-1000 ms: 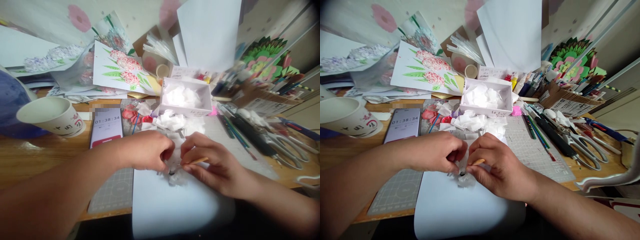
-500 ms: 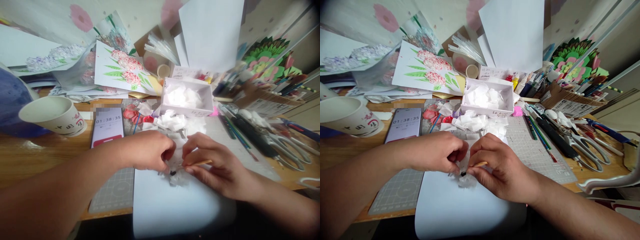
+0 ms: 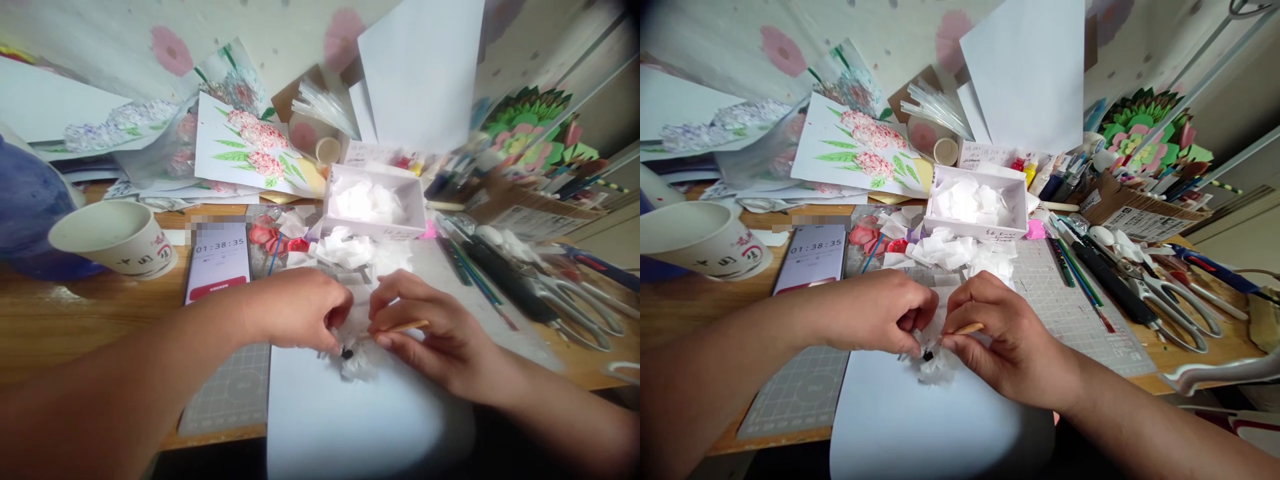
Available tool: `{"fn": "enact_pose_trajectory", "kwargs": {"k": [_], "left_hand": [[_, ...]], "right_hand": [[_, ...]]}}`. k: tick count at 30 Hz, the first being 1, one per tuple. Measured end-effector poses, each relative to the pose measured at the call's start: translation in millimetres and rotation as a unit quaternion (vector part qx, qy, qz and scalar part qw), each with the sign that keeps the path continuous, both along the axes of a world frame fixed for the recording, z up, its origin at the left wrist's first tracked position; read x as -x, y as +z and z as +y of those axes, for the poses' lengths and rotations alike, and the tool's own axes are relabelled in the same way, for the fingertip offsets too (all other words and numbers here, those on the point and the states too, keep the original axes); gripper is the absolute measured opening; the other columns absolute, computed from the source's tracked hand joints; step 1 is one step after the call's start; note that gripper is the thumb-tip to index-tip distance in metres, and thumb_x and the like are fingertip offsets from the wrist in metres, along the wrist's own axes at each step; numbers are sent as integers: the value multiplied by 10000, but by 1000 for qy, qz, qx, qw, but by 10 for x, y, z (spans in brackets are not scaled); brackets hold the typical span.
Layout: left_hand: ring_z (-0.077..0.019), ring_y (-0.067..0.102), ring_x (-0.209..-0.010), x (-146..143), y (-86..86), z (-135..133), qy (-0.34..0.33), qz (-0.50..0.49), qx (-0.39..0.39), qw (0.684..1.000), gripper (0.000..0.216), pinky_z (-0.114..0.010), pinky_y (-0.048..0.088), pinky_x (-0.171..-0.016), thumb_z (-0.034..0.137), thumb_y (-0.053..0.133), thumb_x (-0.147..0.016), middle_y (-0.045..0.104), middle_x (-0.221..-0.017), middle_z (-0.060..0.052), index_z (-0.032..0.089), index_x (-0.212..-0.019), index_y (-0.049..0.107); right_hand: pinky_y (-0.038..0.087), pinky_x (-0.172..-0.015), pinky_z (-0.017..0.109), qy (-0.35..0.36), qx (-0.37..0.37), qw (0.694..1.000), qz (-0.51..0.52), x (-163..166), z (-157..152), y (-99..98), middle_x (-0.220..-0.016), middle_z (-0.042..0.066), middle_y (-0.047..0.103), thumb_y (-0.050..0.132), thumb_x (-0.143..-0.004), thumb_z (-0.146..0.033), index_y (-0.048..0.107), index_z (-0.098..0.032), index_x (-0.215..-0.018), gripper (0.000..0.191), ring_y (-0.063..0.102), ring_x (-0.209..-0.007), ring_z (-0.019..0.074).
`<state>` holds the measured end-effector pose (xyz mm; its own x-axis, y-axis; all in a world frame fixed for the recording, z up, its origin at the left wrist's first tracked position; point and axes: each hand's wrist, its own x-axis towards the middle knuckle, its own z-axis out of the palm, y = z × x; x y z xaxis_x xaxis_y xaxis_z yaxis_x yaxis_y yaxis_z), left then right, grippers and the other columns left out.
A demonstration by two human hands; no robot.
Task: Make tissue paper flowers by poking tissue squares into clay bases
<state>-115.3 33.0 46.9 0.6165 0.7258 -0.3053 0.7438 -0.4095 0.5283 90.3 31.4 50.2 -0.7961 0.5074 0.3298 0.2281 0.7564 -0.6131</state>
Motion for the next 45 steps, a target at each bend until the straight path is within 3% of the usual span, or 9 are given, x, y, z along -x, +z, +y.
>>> {"fn": "enact_pose_trajectory", "kwargs": {"k": [7,13,22,26,31,34,39,45], "left_hand": [[-130,507,-552,-10,26,-10,5,8,4,1000,170,-225,318,-450,342,658,-608,574,-637,32,224,-702,580],[-136,518,-579,2,1,-6,1,6,-9,1000,191,-227,315,-455,366,660,-615,583,-650,31,227,-719,583],[-124,508,-573,5,-1,-3,12,7,3,1000,179,-220,317,-449,344,664,-608,582,-656,48,236,-726,583],[-108,493,-551,25,-3,-29,17,-11,8,1000,161,-214,299,-449,326,660,-609,575,-623,66,236,-705,568],[-93,492,-549,25,19,-48,49,-18,31,998,151,-207,271,-437,301,658,-612,575,-616,79,226,-655,534],[-101,507,-561,28,14,-43,67,-23,59,996,187,-206,286,-441,364,657,-632,579,-621,79,234,-672,529],[-100,509,-550,53,-36,-33,72,-23,79,994,209,-211,309,-459,408,638,-666,569,-604,86,237,-681,520],[-94,503,-560,39,-43,-22,68,-17,73,995,180,-211,311,-470,372,631,-673,561,-600,91,234,-667,516]], "right_hand": [[456,-739,315,37,22,999,0,46,-53,2,-837,64,580,587,-806,-99,618,-158,-859,86,540,-810,161],[453,-730,299,2,17,1000,18,16,-18,-38,-853,66,575,589,-812,-106,614,-156,-845,65,538,-823,158],[454,-727,309,7,31,999,20,8,-43,-17,-834,75,577,575,-808,-98,621,-140,-829,65,546,-805,163],[465,-733,306,-8,55,998,34,-74,57,55,-813,57,591,577,-809,-91,619,-161,-824,82,569,-793,160],[460,-785,326,-101,8,987,121,-357,434,114,-809,24,619,580,-823,-100,615,-210,-774,125,589,-848,171],[463,-754,335,-161,-16,983,83,-489,624,47,-813,37,618,595,-825,-158,604,-199,-738,97,594,-808,176],[483,-719,327,-163,35,985,38,-452,615,-18,-816,71,628,561,-841,-211,604,-170,-724,131,603,-780,180],[514,-672,311,-237,127,961,66,-328,498,-39,-903,70,624,535,-848,-270,577,-164,-727,167,637,-727,167]]}}
